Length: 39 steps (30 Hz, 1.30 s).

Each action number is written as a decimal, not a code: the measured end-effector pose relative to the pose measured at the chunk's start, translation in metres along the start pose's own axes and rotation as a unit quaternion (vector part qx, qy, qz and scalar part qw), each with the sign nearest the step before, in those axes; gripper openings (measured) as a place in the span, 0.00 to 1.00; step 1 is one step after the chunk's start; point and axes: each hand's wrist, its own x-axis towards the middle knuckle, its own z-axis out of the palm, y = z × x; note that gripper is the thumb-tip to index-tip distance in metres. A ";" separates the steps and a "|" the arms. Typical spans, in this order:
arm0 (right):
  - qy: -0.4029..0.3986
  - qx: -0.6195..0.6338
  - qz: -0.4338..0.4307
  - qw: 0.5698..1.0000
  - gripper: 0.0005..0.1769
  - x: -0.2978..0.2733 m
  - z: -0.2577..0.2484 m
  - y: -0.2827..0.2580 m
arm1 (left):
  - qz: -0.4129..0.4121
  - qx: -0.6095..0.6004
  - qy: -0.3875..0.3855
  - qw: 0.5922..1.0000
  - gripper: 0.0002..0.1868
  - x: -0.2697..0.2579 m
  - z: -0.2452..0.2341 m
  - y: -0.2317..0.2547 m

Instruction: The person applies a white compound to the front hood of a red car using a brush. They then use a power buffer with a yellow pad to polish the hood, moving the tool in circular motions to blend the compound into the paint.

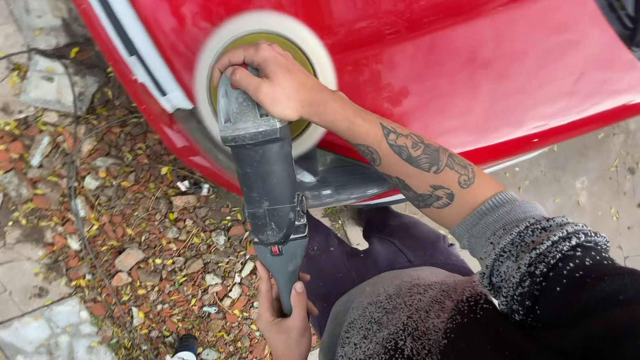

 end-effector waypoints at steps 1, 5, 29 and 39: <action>-0.003 0.015 0.000 1.000 0.18 -0.008 -0.016 0.005 | -0.010 0.024 -0.003 1.000 0.42 -0.003 0.012 0.008; 0.032 0.059 -0.015 0.998 0.19 -0.045 -0.076 0.042 | -0.011 0.024 -0.031 0.999 0.42 -0.017 0.061 0.023; 0.190 0.243 -0.019 0.951 0.23 -0.256 -0.322 0.136 | 0.079 0.199 -0.267 0.940 0.40 -0.052 0.255 0.077; 0.121 0.189 -0.011 0.975 0.21 -0.195 -0.209 0.084 | 0.061 0.121 -0.152 0.979 0.39 -0.062 0.165 0.019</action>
